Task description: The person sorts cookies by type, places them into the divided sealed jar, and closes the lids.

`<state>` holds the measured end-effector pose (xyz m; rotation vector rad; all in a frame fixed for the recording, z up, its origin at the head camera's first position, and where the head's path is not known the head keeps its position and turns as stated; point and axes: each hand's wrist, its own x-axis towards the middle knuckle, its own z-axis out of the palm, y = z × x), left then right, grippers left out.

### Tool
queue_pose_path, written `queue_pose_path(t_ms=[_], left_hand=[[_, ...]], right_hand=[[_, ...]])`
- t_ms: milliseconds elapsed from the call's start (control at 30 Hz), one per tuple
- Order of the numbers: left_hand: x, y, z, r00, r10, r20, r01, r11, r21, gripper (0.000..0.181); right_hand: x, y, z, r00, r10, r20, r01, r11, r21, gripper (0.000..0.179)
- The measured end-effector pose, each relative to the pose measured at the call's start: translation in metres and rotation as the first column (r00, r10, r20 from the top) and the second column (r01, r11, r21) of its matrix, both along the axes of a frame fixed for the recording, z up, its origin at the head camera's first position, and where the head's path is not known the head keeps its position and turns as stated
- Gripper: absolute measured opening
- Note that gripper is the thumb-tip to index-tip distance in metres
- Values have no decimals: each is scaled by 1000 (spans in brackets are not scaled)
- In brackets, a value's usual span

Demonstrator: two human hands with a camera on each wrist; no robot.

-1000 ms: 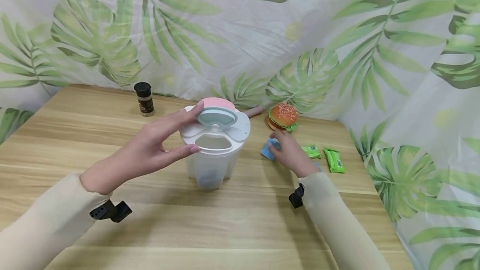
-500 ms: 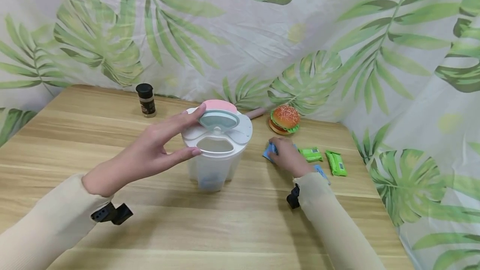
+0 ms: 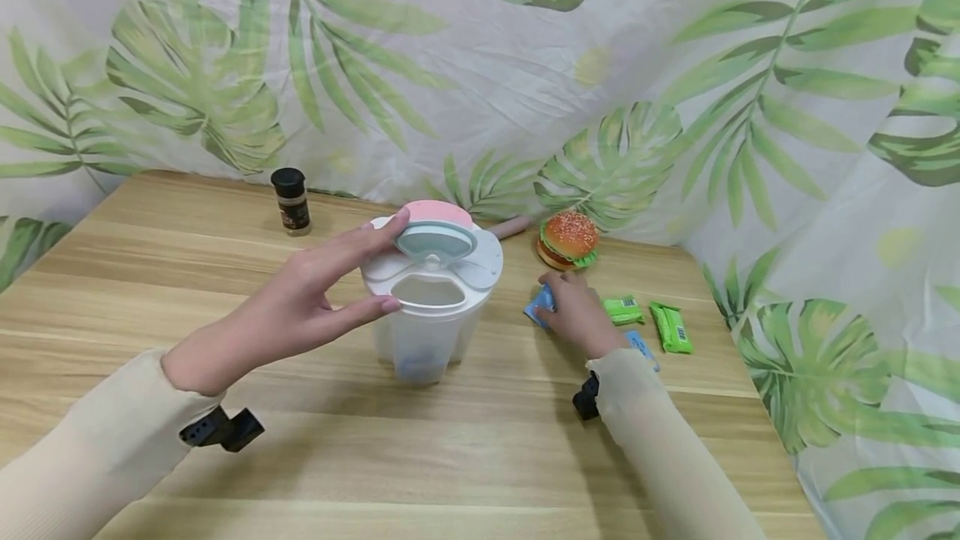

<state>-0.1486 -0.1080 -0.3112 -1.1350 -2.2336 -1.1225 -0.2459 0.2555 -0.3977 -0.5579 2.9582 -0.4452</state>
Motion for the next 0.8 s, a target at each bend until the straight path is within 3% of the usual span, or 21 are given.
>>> queue_pose_path(t_ms=[167,433,800], left_hand=[[-1,2,0,1000,-9,-8,9,1000,1,84],[0,0,1,1000,-1,17,1,1000,-1,85],[2,0,0,1000,4,10,-4,1000,-11,87]], right_hand=[[2,5,-2,999,-23,36,27,993,-118,52],[4,9,-2,999,-38,19,42,972,-230,59],[11,12,0,994,-108,8,105,948,-302,39]])
